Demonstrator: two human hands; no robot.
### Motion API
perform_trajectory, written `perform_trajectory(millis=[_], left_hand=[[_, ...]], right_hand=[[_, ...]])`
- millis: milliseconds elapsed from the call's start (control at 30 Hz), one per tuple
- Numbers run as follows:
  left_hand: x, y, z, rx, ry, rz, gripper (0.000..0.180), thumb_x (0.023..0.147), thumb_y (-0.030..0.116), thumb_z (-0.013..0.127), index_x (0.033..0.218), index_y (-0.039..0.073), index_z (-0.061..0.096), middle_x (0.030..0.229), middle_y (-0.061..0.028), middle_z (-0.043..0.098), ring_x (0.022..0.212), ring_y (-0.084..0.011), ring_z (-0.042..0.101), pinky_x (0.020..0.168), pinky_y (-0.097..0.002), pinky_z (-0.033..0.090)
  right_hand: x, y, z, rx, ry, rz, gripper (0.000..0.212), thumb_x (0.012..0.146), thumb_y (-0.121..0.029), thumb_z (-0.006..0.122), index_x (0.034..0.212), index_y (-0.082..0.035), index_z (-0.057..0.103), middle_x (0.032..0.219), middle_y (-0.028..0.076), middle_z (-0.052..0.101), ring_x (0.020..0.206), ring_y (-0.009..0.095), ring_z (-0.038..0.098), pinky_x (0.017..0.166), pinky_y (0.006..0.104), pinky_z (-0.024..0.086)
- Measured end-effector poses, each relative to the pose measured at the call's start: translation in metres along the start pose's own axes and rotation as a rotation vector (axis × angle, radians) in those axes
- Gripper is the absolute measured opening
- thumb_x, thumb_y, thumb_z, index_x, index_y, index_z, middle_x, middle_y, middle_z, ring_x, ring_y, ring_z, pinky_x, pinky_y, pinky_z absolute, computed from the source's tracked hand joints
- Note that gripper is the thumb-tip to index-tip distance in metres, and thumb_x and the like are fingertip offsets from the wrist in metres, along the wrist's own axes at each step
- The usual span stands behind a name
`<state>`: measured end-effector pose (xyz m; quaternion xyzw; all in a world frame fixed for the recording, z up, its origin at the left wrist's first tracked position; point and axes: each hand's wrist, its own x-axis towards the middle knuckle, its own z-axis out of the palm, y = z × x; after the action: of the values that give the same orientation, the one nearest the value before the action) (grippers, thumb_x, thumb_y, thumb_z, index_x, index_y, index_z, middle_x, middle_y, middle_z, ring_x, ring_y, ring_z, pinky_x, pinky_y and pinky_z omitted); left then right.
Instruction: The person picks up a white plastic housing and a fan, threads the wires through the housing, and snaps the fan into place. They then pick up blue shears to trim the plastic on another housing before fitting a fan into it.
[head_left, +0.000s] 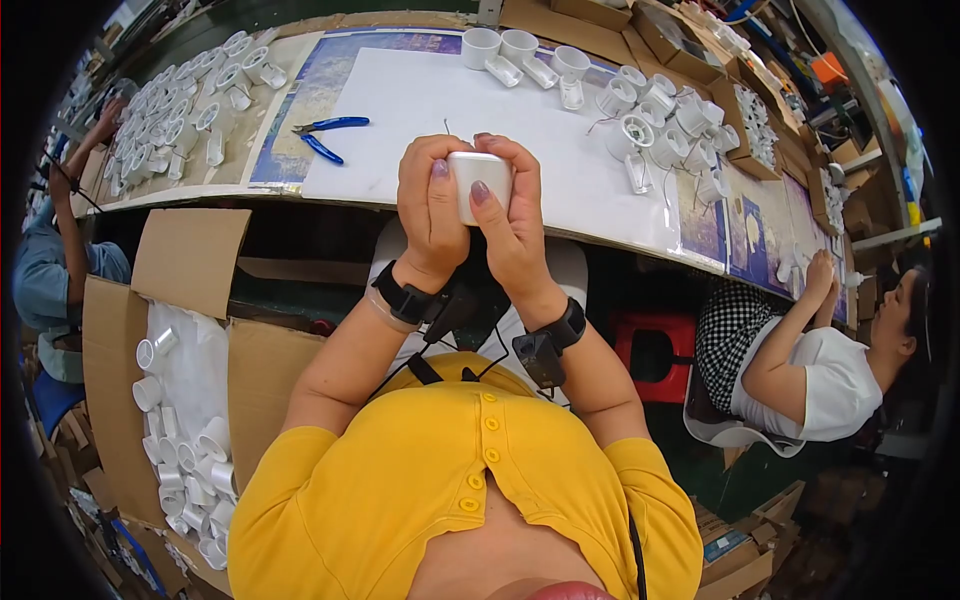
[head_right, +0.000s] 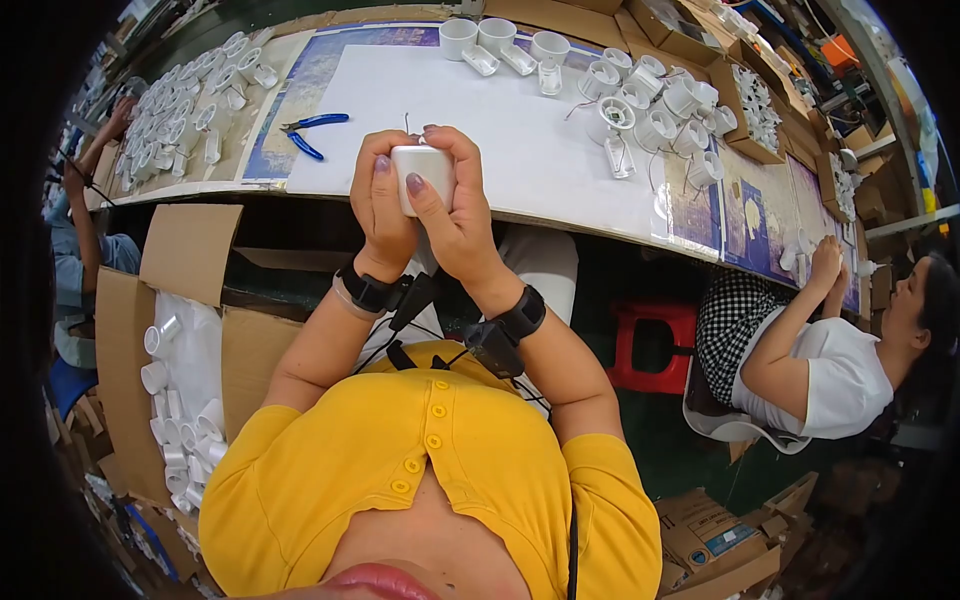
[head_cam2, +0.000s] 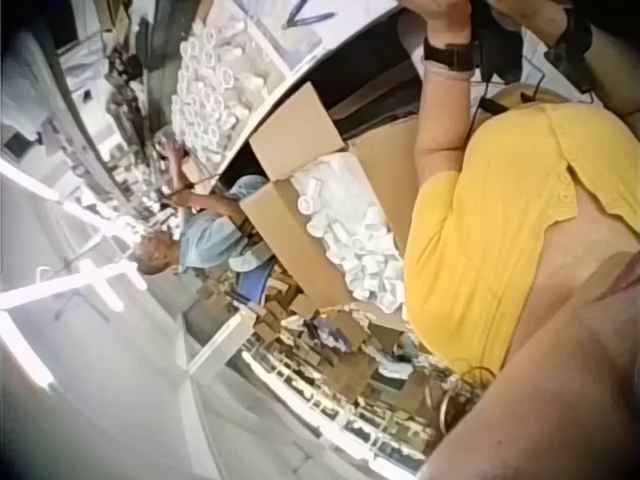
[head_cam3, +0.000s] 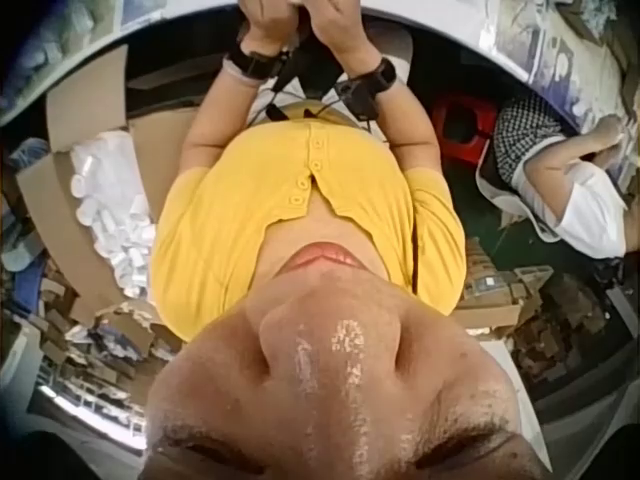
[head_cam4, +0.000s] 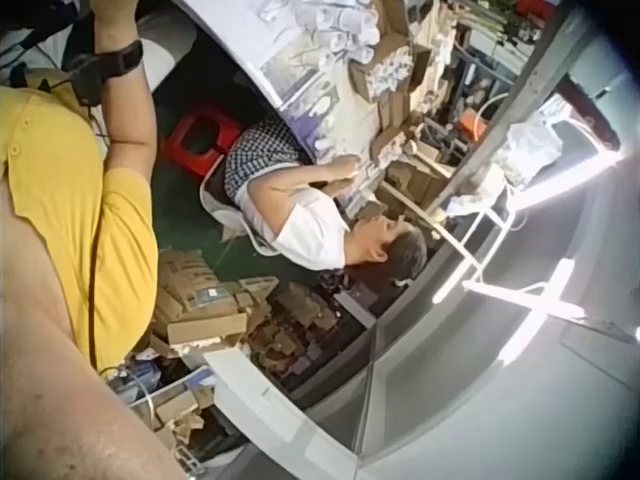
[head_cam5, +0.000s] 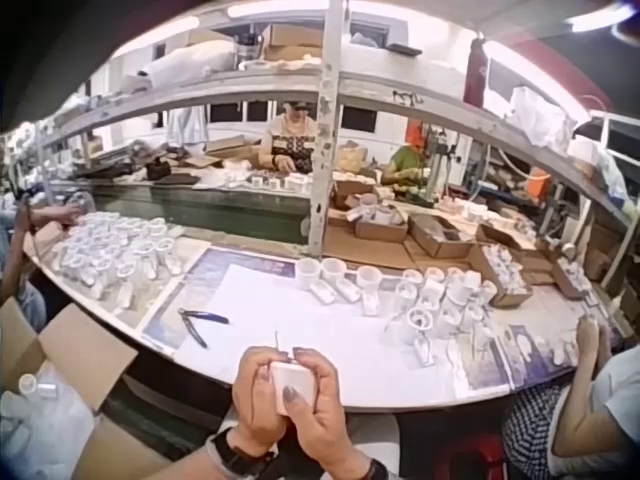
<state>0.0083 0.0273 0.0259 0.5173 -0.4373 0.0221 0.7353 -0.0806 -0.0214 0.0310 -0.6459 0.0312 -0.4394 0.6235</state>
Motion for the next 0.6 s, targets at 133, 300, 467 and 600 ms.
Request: perform_trajectory(millis=[133,300,467,600], left_hand=[[0.0,-0.002,-0.004,0.139,-0.045,0.103,0.026,0.093,0.018,0.033,0.096,0.001,0.053,0.095,-0.0107,0.056,0.084,-0.0195,0.052,0.08,-0.03,0.042],[0.011,0.0,-0.004,0.281,-0.107,0.251,0.019,0.09,0.014,0.042,0.097,0.002,0.056,0.094,-0.0134,0.058,0.087,-0.0289,0.054,0.083,-0.0357,0.038],[0.011,-0.004,0.006,0.258,-0.029,0.294,0.028,0.09,0.016,0.047,0.115,0.002,0.051,0.111,-0.0126,0.056,0.101,-0.0268,0.053,0.093,-0.0367,0.037],[-0.004,-0.017,0.016,-0.161,0.107,-0.044,0.043,0.09,0.018,0.052,0.128,0.002,0.041,0.125,-0.0115,0.05,0.111,-0.0239,0.049,0.101,-0.0368,0.033]], right_hand=[[-0.002,0.007,-0.001,-0.017,0.002,-0.051,0.036,0.092,-0.011,0.052,0.125,-0.006,0.039,0.138,0.014,0.034,0.124,0.022,0.038,0.105,0.0332,0.029],[0.0,0.013,-0.005,0.139,0.086,0.048,0.034,0.093,-0.011,0.051,0.125,-0.007,0.039,0.136,0.013,0.038,0.122,0.021,0.04,0.104,0.0336,0.032],[0.012,0.009,-0.02,0.363,0.244,0.142,0.034,0.096,-0.015,0.049,0.127,-0.01,0.036,0.134,0.013,0.042,0.121,0.023,0.043,0.104,0.0366,0.034],[0.023,0.003,-0.027,0.623,0.307,0.037,0.035,0.098,-0.021,0.047,0.13,-0.012,0.035,0.136,0.014,0.043,0.122,0.027,0.046,0.105,0.0396,0.036]])
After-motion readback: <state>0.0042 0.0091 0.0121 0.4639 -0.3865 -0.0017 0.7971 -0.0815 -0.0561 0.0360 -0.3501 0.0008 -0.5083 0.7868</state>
